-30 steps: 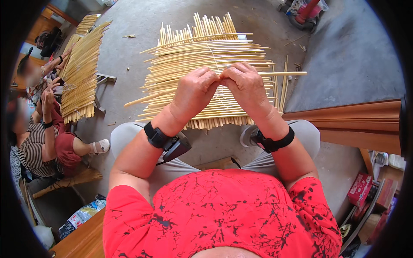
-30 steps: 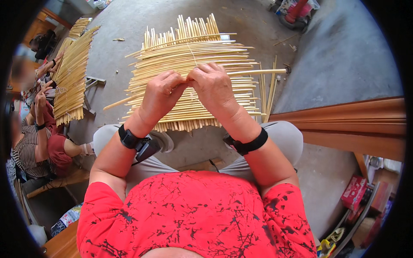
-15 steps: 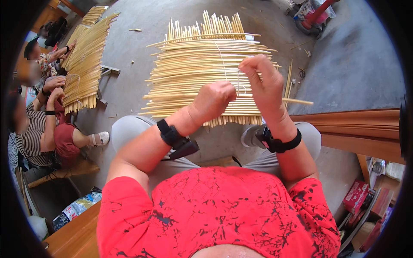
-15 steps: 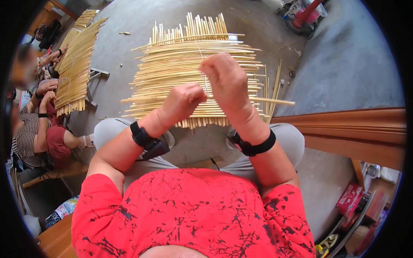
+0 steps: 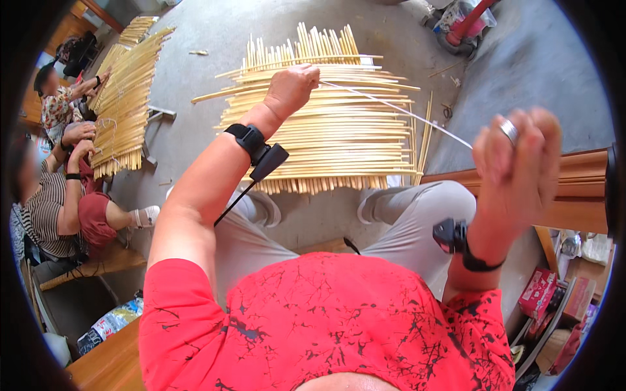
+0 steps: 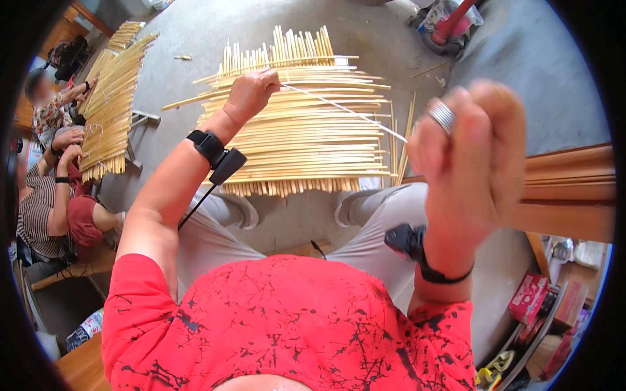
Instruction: Weave or bundle thin wooden reeds together using white string.
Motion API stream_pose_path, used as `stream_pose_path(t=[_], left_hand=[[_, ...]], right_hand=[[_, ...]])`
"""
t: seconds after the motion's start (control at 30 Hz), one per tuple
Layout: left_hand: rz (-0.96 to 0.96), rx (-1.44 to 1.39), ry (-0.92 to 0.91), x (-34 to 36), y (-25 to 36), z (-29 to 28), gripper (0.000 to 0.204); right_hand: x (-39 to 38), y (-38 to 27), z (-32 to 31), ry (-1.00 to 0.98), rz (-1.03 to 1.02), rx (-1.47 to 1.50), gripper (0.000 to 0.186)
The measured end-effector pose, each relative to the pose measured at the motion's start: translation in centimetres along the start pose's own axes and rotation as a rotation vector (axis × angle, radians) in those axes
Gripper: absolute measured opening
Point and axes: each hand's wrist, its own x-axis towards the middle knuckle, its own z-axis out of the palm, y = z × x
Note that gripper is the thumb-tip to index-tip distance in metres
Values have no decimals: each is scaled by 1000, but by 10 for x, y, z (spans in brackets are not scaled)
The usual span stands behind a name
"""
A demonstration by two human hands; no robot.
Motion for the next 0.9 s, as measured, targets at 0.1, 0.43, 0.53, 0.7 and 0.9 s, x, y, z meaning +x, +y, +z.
stream_pose_path(t=[0.1, 0.43, 0.53, 0.7, 0.9], left_hand=[[-161, 13, -62, 13, -33, 24, 4], [-366, -34, -93, 42, -120, 108, 2], [-370, -59, -134, 42, -134, 124, 2], [-437, 15, -139, 38, -136, 139, 2], [-423, 45, -46, 34, -137, 151, 4]], right_hand=[[-9, -13, -14, 50, -59, 13, 12], [-32, -46, -104, 328, -306, 344, 15], [-13, -36, -101, 127, -279, 356, 8], [-9, -27, -103, 210, -219, 303, 12], [3, -13, -92, 379, -315, 228, 15]])
